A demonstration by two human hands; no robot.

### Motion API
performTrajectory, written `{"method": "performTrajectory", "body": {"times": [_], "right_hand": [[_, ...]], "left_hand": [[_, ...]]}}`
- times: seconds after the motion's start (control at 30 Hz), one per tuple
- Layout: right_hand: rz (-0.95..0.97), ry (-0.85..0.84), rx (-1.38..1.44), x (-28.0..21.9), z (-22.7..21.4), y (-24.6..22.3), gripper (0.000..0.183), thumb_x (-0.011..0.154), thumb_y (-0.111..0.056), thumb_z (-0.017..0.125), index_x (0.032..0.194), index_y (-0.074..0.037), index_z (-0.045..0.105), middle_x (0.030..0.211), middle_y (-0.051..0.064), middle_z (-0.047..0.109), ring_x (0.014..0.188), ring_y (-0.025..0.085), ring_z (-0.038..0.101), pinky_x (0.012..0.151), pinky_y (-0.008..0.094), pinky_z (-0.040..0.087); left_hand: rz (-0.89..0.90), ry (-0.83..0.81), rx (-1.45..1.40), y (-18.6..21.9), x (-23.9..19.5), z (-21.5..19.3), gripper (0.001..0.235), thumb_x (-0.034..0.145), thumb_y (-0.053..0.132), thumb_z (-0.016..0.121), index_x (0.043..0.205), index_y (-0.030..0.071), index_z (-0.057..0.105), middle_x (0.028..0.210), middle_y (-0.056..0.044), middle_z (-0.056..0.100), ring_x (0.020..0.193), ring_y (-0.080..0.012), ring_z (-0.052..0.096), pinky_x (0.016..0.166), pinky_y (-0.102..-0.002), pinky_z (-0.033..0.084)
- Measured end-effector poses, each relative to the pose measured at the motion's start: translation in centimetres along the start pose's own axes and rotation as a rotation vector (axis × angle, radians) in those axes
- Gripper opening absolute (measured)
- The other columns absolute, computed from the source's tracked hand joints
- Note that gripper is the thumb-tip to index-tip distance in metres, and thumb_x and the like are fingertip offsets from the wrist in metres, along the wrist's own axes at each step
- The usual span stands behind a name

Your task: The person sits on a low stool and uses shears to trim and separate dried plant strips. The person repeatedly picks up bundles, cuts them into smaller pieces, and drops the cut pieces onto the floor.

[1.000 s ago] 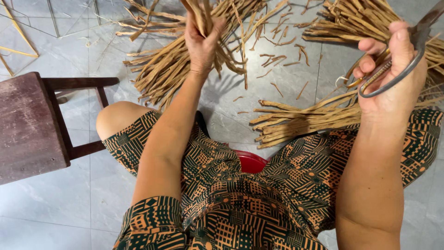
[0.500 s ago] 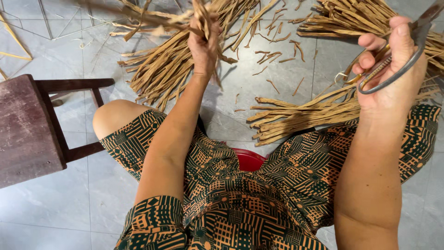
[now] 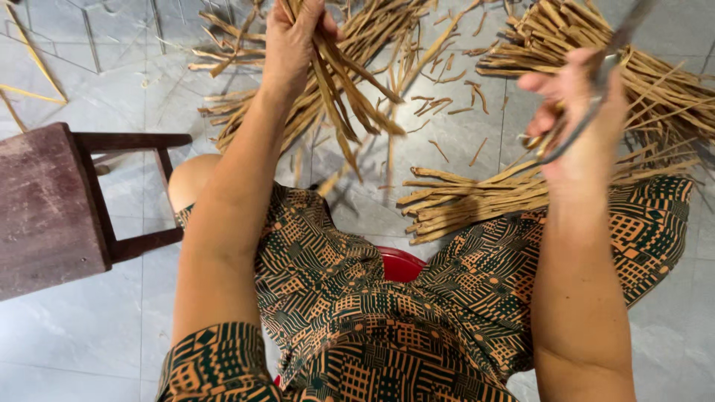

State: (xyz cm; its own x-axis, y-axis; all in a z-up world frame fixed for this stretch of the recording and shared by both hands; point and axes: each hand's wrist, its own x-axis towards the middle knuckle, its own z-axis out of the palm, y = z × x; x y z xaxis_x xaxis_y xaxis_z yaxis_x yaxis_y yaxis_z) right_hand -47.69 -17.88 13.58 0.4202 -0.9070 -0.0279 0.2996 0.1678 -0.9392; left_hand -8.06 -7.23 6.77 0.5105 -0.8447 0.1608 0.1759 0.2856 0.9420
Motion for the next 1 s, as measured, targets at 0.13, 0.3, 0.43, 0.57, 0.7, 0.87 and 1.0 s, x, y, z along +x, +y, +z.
{"method": "performTrajectory", "body": {"times": [0.13, 0.3, 0.43, 0.57, 0.7, 0.87, 1.0], "right_hand": [[0.007, -0.106, -0.185, -0.3, 3.1, 2.0, 0.038, 0.102, -0.019, 0.078, 0.127, -0.012, 0.05, 0.104, 0.016, 0.076, 0.054, 0.012, 0.049, 0.046, 0.027, 0.036], [-0.041, -0.352, -0.201, -0.5, 7.5, 5.6, 0.066, 0.087, -0.032, 0.089, 0.132, -0.011, 0.044, 0.138, 0.019, 0.063, 0.12, 0.016, 0.068, 0.093, 0.029, 0.061], [-0.062, -0.462, -0.407, -1.6, 9.7, 7.7, 0.087, 0.078, -0.017, 0.088, 0.148, -0.009, 0.037, 0.14, 0.02, 0.059, 0.123, 0.028, 0.059, 0.102, 0.038, 0.049], [0.076, -0.492, -0.378, -2.3, 10.9, 9.5, 0.083, 0.077, -0.016, 0.091, 0.143, -0.007, 0.04, 0.114, 0.01, 0.066, 0.099, 0.019, 0.067, 0.085, 0.035, 0.058], [0.148, -0.362, -0.422, -3.1, 11.5, 11.1, 0.053, 0.087, -0.014, 0.079, 0.128, -0.003, 0.049, 0.091, 0.007, 0.069, 0.077, 0.015, 0.072, 0.072, 0.032, 0.063], [0.258, -0.384, -0.53, -4.3, 10.6, 12.6, 0.045, 0.089, -0.017, 0.079, 0.121, -0.002, 0.051, 0.083, 0.007, 0.067, 0.068, 0.014, 0.068, 0.063, 0.031, 0.059], [0.259, -0.416, -0.499, -4.3, 9.8, 13.6, 0.045, 0.088, -0.017, 0.077, 0.123, -0.005, 0.051, 0.082, 0.004, 0.064, 0.069, 0.012, 0.066, 0.061, 0.03, 0.06]], "left_hand": [[-0.143, -0.132, -0.153, 5.2, -2.6, 2.8, 0.032, 0.106, 0.034, 0.065, 0.115, 0.003, 0.064, 0.075, -0.005, 0.064, 0.07, -0.0185, 0.069, 0.072, -0.037, 0.063], [-0.16, -0.177, -0.342, 5.2, -3.9, 6.8, 0.033, 0.106, 0.033, 0.063, 0.119, 0.003, 0.063, 0.074, -0.005, 0.062, 0.068, -0.0179, 0.066, 0.073, -0.038, 0.062], [-0.148, -0.103, -0.528, 2.0, -2.7, 9.1, 0.03, 0.105, 0.032, 0.065, 0.112, 0.003, 0.062, 0.072, -0.005, 0.059, 0.061, -0.0177, 0.06, 0.063, -0.037, 0.056], [-0.048, 0.122, -0.498, -0.7, -2.3, 10.5, 0.029, 0.104, 0.033, 0.07, 0.097, 0.007, 0.058, 0.068, -0.001, 0.055, 0.053, -0.0132, 0.052, 0.05, -0.031, 0.044], [-0.082, 0.175, -0.402, -1.6, -1.9, 11.4, 0.032, 0.096, 0.034, 0.075, 0.085, 0.011, 0.056, 0.066, 0.0, 0.056, 0.051, -0.0118, 0.054, 0.046, -0.029, 0.045], [-0.084, 0.122, -0.412, -0.5, 0.8, 9.0, 0.036, 0.094, 0.034, 0.078, 0.08, 0.008, 0.059, 0.066, -0.003, 0.059, 0.051, -0.0135, 0.058, 0.048, -0.031, 0.052], [-0.105, 0.063, -0.463, 0.8, 1.5, 7.1, 0.03, 0.094, 0.032, 0.079, 0.087, 0.009, 0.061, 0.07, -0.001, 0.058, 0.057, -0.0134, 0.059, 0.054, -0.033, 0.055]]}}
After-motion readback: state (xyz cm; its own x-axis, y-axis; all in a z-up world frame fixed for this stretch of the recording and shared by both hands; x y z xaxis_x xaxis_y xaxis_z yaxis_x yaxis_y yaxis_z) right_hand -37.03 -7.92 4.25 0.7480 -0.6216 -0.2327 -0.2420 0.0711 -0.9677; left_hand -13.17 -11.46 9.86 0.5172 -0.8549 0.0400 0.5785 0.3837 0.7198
